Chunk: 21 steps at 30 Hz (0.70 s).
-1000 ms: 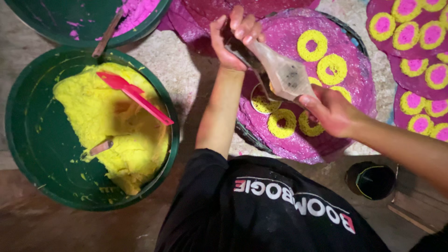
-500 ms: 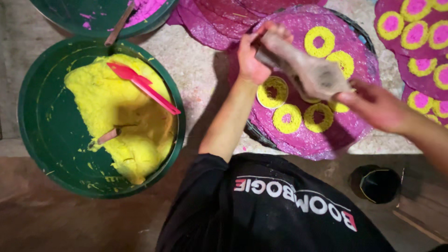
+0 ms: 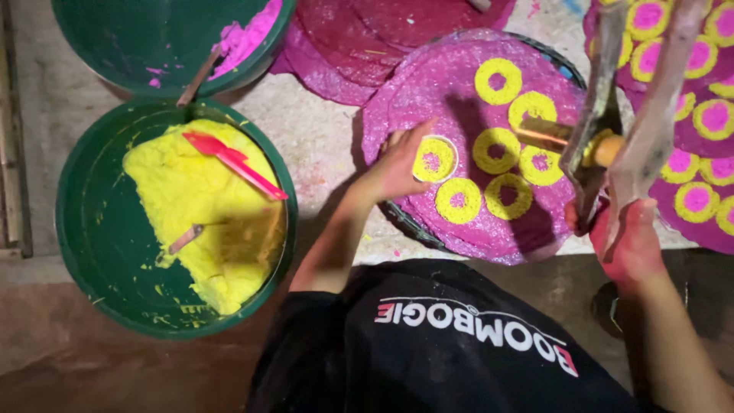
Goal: The person uses a handheld tool to scoop yellow paste and apply it onto a pink glittery surface, forming circular patterns. They repeatedly fill the tool from a green bowl and press the paste into place, creating multiple yellow rings on the pink base.
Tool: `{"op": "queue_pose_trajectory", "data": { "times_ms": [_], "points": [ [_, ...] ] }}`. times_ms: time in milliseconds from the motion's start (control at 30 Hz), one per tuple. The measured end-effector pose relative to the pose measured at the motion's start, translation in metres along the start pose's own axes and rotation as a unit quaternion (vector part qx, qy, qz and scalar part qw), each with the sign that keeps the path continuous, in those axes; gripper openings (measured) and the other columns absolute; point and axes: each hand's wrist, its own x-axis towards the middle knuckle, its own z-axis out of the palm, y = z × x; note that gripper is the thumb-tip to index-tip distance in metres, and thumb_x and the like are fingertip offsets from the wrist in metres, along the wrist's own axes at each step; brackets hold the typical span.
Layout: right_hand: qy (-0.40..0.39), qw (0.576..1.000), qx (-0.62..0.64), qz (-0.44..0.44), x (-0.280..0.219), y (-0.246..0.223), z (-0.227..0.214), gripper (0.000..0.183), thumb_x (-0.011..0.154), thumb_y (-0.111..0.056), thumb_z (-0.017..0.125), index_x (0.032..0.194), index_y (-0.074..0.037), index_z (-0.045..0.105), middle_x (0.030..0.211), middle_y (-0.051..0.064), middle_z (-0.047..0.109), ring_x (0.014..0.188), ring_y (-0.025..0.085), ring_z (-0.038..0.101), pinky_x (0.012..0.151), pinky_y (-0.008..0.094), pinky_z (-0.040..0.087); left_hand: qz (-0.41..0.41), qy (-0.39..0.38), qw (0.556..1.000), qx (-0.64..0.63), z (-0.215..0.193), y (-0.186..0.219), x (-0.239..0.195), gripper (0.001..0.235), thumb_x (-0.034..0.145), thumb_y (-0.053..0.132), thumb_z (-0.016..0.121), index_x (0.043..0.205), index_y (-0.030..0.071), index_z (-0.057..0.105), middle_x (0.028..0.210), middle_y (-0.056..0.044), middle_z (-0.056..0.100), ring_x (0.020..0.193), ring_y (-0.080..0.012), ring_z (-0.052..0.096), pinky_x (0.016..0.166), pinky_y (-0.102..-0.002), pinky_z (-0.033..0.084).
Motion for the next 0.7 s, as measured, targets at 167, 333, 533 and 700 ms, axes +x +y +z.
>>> {"op": "queue_pose_trajectory", "data": {
  "times_ms": [167, 333, 533, 700],
  "points": [
    [0.044, 0.999, 0.023, -0.023, -0.02, 0.004, -0.011, 0.102, 0.08, -0.092, 0.054, 0.137, -0.008, 0.044, 0.119, 0.005, 0.054, 0.104, 0.023, 0.055, 0.086, 0.041, 0.043, 0.045, 0.037, 0.998, -0.034, -0.007, -0.013, 0.046, 0.124, 0.066, 0.017, 0.094, 0.161, 0.012, 0.014, 0.159, -0.023, 0.036, 0.144, -0.0478, 0.03, 0.12, -0.053, 0.028],
    [0.095, 0.995, 0.002, -0.038, -0.03, 0.011, -0.02, 0.108, 0.077, -0.095, 0.05, 0.144, -0.01, 0.046, 0.118, 0.006, 0.055, 0.1, 0.024, 0.055, 0.084, 0.04, 0.043, 0.04, 0.016, 0.998, 0.04, -0.001, -0.007, 0.092, 0.124, 0.066, 0.02, 0.093, 0.161, 0.012, 0.013, 0.156, -0.022, 0.039, 0.142, -0.044, 0.035, 0.122, -0.049, 0.03],
    [0.095, 0.994, -0.033, -0.041, -0.032, 0.018, -0.028, 0.095, 0.089, -0.093, 0.043, 0.125, -0.005, 0.045, 0.099, 0.005, 0.05, 0.096, 0.021, 0.051, 0.084, 0.037, 0.04, -0.013, -0.031, 0.998, 0.049, -0.002, 0.003, 0.097, 0.122, 0.073, 0.035, 0.092, 0.162, 0.015, 0.011, 0.161, -0.019, 0.035, 0.148, -0.0429, 0.026, 0.123, -0.05, 0.021],
    [0.014, 0.983, -0.17, 0.071, 0.014, 0.012, -0.035, 0.075, 0.102, -0.073, 0.037, 0.118, -0.003, 0.059, 0.083, 0.007, 0.049, 0.074, 0.018, 0.045, 0.066, 0.035, 0.037, -0.054, -0.006, 0.984, -0.167, -0.007, 0.02, 0.11, 0.104, 0.087, 0.061, 0.074, 0.161, 0.011, 0.021, 0.167, -0.017, 0.026, 0.156, -0.0374, 0.016, 0.124, -0.053, 0.011]
  ]
}}
